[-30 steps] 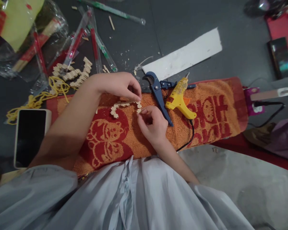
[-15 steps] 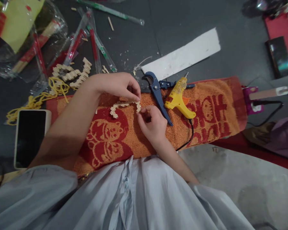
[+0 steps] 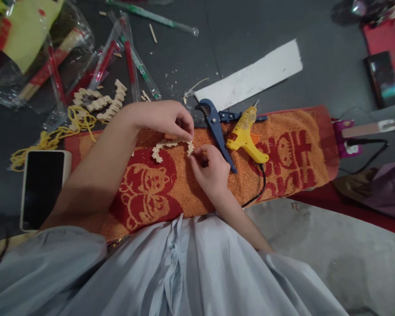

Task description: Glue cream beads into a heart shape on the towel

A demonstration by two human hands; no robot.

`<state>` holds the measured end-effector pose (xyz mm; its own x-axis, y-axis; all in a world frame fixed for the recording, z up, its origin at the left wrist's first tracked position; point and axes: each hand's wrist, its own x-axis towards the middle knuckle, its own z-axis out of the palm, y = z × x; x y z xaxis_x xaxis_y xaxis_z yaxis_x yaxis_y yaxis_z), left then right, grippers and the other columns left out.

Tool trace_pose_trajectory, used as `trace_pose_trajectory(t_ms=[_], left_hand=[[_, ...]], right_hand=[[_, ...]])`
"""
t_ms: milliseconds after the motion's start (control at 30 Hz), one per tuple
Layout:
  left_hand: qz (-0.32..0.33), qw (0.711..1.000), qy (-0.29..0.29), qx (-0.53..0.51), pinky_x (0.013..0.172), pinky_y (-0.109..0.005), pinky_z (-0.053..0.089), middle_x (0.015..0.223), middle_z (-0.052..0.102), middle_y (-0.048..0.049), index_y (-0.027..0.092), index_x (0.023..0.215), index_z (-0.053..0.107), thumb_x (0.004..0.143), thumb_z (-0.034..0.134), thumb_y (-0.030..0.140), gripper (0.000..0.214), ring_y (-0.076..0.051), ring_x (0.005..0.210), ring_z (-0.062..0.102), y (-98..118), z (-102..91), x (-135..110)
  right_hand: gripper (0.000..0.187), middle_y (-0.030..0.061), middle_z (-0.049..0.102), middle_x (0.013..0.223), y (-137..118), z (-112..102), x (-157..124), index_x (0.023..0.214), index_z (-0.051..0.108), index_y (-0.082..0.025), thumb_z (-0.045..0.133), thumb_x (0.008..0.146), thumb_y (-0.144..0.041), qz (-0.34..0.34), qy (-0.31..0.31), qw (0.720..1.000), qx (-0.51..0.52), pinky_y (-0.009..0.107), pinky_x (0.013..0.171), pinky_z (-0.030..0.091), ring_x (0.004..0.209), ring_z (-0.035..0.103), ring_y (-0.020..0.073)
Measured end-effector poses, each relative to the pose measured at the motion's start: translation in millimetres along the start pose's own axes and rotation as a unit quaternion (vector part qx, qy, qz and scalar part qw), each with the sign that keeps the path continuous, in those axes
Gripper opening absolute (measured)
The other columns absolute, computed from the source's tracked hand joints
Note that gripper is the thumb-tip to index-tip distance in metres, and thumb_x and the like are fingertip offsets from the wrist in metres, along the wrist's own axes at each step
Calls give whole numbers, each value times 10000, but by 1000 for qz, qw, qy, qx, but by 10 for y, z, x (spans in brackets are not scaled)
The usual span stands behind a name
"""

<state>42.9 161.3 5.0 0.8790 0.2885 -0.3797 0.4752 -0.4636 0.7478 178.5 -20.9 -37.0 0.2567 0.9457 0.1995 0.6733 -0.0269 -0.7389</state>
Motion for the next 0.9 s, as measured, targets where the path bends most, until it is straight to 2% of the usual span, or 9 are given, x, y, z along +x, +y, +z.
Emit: trace_pose_trajectory(t_ms=[300, 600, 900], left_hand=[[-15, 1000, -6, -3, 809, -285, 432, 880, 744, -30, 208, 935, 778, 729, 621, 425, 338, -199, 888, 636, 22, -2, -3], [-15, 1000, -11, -3, 855, -305, 427, 911, 743, -36, 216, 983, 773, 738, 616, 417, 354, -221, 955, 628, 22, 0, -6], [4, 1000, 3, 5, 764, -264, 425, 816, 727, -9, 197, 934, 767, 734, 614, 458, 362, -163, 807, 619, -12, 13, 5]], right_hand=[[134, 3, 707, 851, 10, -21, 20, 914, 616, -245, 709, 824, -279, -50, 20, 999, -9, 293, 569, 527, 577, 600, 136], [151, 1, 711, 843, -3, -24, 17, 922, 610, -240, 706, 818, -292, -32, 13, 999, 2, 294, 572, 521, 570, 605, 135], [180, 4, 710, 878, 7, -28, 3, 949, 593, -231, 700, 813, -281, 2, -12, 999, 30, 284, 579, 519, 603, 635, 135]])
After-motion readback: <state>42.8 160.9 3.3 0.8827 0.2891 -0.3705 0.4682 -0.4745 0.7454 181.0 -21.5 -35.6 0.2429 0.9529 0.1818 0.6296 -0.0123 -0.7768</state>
